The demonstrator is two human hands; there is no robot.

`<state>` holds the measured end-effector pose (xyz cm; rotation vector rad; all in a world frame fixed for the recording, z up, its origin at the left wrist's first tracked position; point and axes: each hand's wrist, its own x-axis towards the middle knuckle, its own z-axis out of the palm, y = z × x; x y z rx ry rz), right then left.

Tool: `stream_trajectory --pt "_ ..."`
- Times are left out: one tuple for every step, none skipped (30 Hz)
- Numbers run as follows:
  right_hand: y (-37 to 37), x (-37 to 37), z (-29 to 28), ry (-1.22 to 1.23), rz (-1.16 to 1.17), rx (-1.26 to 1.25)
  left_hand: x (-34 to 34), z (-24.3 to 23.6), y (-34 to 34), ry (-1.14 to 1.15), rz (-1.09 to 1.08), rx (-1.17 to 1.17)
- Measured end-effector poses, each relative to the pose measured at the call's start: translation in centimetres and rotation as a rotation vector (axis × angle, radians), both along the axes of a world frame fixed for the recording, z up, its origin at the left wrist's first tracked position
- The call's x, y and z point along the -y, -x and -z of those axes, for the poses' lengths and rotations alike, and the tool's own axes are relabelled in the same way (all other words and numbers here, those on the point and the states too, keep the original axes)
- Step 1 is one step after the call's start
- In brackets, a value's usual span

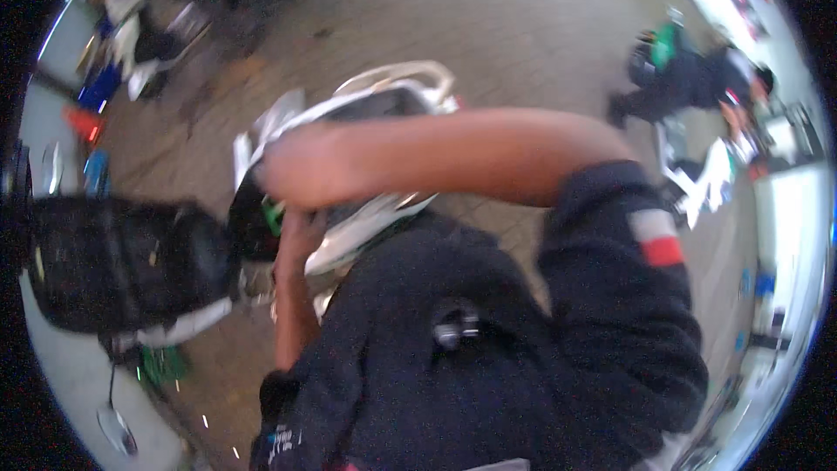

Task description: The person opens the seat of an electric scooter, removes a storage bag, and then uses a screwdriver to loosen screws and work on the internal components near the battery compartment.

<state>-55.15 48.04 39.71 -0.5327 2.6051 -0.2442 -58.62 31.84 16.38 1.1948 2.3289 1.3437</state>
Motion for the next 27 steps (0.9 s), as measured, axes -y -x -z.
stream_trajectory --pt "-0.6 -1.3 1.6 0.062 -0.095 -0.227 -0.6 -2.3 -0.1 -0.043 0.003 0.071" --pt "-0.6 -0.8 0.8 -0.035 -0.164 -0.226 -0.1 -1.3 0.3 0.016 0.033 0.099" --pt "-0.6 -0.8 1.9 0.069 -0.178 -0.259 0.5 0.0 0.5 0.068 0.072 0.131" --pt "-0.5 0.1 1.4 0.08 -0.116 -0.244 1.3 -0.1 0.8 0.058 0.098 0.135" --pt "-0.1 1.6 0.7 0.106 -0.142 -0.242 1.9 -0.5 0.9 0.042 0.131 0.136" --pt "0.2 2.9 -0.2 -0.016 0.081 -0.122 2.1 -0.9 1.0 0.057 0.109 0.138" --pt "0.5 3.2 -1.1 -0.151 0.304 -0.005 1.5 -1.9 1.2 0.05 0.095 0.12" --pt "0.9 2.5 -0.5 -0.172 0.2 -0.117 1.1 -2.7 1.4 0.042 0.084 0.103" --pt "1.0 1.7 0.3 -0.166 0.199 -0.119 1.0 -3.4 1.6 0.047 0.081 0.1" --pt "1.0 1.0 1.0 -0.051 0.035 -0.228 1.1 -4.1 1.8 0.033 0.114 0.107" --pt "1.0 0.4 1.6 0.063 -0.129 -0.336 1.0 -4.4 1.9 0.018 0.146 0.113" --pt "0.8 0.2 1.8 0.068 -0.132 -0.337 1.2 -4.2 2.0 0.021 0.143 0.113" --pt "0.6 0.2 1.9 0.121 -0.224 -0.481 1.2 -3.8 2.1 0.024 0.13 0.033" --pt "0.5 0.4 2.0 0.148 -0.275 -0.552 1.3 -3.6 2.0 0.026 0.118 -0.047" --pt "0.5 0.8 1.8 0.176 -0.32 -0.625 1.4 -4.1 1.9 0.027 0.114 -0.047" --pt "0.4 2.4 -0.1 -0.005 -0.037 -0.357 1.3 -5.2 1.8 -0.038 0.146 0.061" --pt "0.5 3.2 -1.0 -0.184 0.241 -0.082 1.2 -5.7 1.7 -0.103 0.177 0.169" --pt "0.4 3.0 -0.4 -0.187 0.24 -0.088 1.1 -5.5 1.6 -0.106 0.176 0.164" --pt "0.3 2.5 0.9 -0.105 0.182 -0.151 1.0 -5.1 1.5 -0.092 0.144 0.083" --pt "0.0 1.9 1.6 -0.024 0.124 -0.213 1.1 -4.8 1.4 -0.077 0.112 0.003" --pt "-0.3 1.5 1.7 -0.024 0.12 -0.213 1.2 -4.5 1.4 -0.078 0.108 0.004" --pt "-0.8 1.1 1.7 0.033 -0.053 -0.347 1.4 -4.2 1.3 -0.014 0.127 0.085" --pt "-1.0 1.0 1.6 0.091 -0.226 -0.48 1.5 -4.1 1.3 0.05 0.146 0.167" --pt "-1.2 1.3 1.3 0.091 -0.221 -0.477 1.5 -4.5 1.1 0.051 0.151 0.171" --pt "-1.2 1.7 0.7 0.036 -0.101 -0.375 1.6 -5.3 1.0 0.074 0.143 0.2" --pt "-1.2 2.2 0.3 -0.019 0.018 -0.271 1.6 -5.7 0.9 0.098 0.135 0.229" --pt "-0.9 2.6 0.2 -0.023 0.021 -0.271 1.4 -5.3 1.0 0.095 0.139 0.229"
